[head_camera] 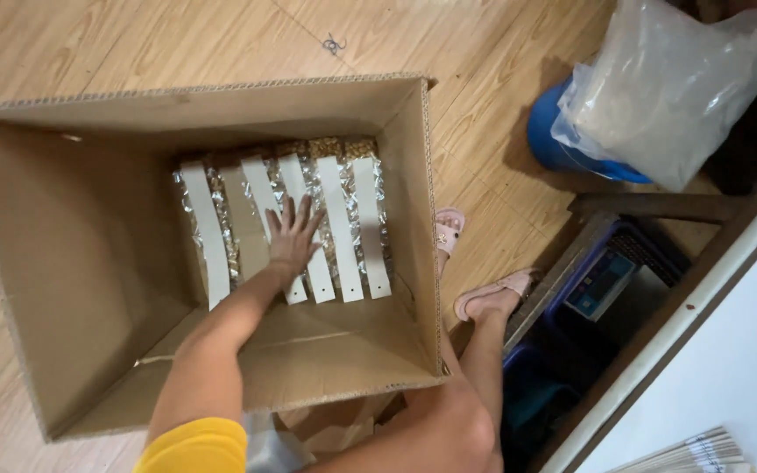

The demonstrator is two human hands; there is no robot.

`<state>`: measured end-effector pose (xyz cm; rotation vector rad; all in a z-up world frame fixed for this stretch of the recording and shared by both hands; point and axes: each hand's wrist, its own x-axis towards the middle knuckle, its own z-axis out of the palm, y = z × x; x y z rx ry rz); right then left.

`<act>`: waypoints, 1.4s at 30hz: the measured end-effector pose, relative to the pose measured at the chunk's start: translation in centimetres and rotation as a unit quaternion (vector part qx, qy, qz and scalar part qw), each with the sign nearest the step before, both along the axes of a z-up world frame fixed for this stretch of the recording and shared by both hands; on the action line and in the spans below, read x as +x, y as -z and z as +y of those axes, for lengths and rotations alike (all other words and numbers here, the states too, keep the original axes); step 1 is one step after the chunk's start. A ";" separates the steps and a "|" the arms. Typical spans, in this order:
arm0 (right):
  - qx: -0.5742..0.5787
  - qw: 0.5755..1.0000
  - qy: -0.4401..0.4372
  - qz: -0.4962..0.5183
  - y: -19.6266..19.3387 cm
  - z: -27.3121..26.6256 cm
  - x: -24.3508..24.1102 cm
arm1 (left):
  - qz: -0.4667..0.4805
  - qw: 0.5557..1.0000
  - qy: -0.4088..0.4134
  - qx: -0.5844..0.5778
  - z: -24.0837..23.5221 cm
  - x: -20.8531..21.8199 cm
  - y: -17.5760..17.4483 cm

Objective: Stapling cardboard labels onto plastic bags of nuts and packing them into a box

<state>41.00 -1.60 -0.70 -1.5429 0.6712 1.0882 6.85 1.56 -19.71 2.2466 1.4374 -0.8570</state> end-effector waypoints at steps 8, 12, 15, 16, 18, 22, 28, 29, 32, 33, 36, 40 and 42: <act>-0.011 1.000 -0.021 -0.001 1.9 -1.5 1.6 | -0.052 0.949 0.210 -0.229 -5.9 -2.7 1.0; 0.008 1.000 0.010 -0.003 2.0 -1.8 1.8 | -0.016 0.928 0.290 -0.232 -4.2 -2.6 -0.7; 0.006 1.000 0.003 0.002 1.6 -2.1 1.2 | -0.025 0.931 0.294 -0.214 -6.3 -3.3 3.0; 0.006 1.000 0.003 0.001 1.6 -1.8 1.3 | -0.025 0.931 0.295 -0.213 -6.0 -2.9 3.4; 0.014 1.000 0.005 0.000 1.5 -1.9 1.1 | -0.038 0.929 0.307 -0.203 -6.5 -2.8 4.0; 0.031 0.999 0.011 -0.002 1.8 -2.1 1.6 | 0.015 0.891 0.408 -0.200 -7.7 -1.1 9.8; 0.038 0.999 0.007 -0.022 -0.1 -0.1 0.3 | -0.128 0.969 -0.037 -0.210 -1.9 -1.9 11.1; 0.016 1.000 -0.008 -0.019 -0.4 -0.1 0.1 | -0.141 0.985 -0.088 0.053 -0.5 -2.8 12.6; -0.006 0.999 -0.036 -0.017 -1.4 0.7 -0.3 | -0.187 0.898 -0.329 0.225 2.3 -6.9 13.4; -0.005 0.998 -0.053 -0.017 -1.9 1.1 -0.3 | -0.219 0.822 -0.510 0.127 3.1 -8.4 13.1; -0.028 0.997 -0.073 -0.023 -3.2 2.2 -1.2 | -0.266 0.799 -0.536 -0.060 3.5 -9.0 14.5; -0.009 1.000 -0.016 -0.018 -1.0 1.3 -0.1 | -0.218 0.813 -0.529 -0.108 4.8 -6.4 9.5; -0.009 1.000 -0.002 -0.018 0.2 0.8 0.3 | -0.209 0.834 -0.499 -0.108 5.4 -6.5 7.4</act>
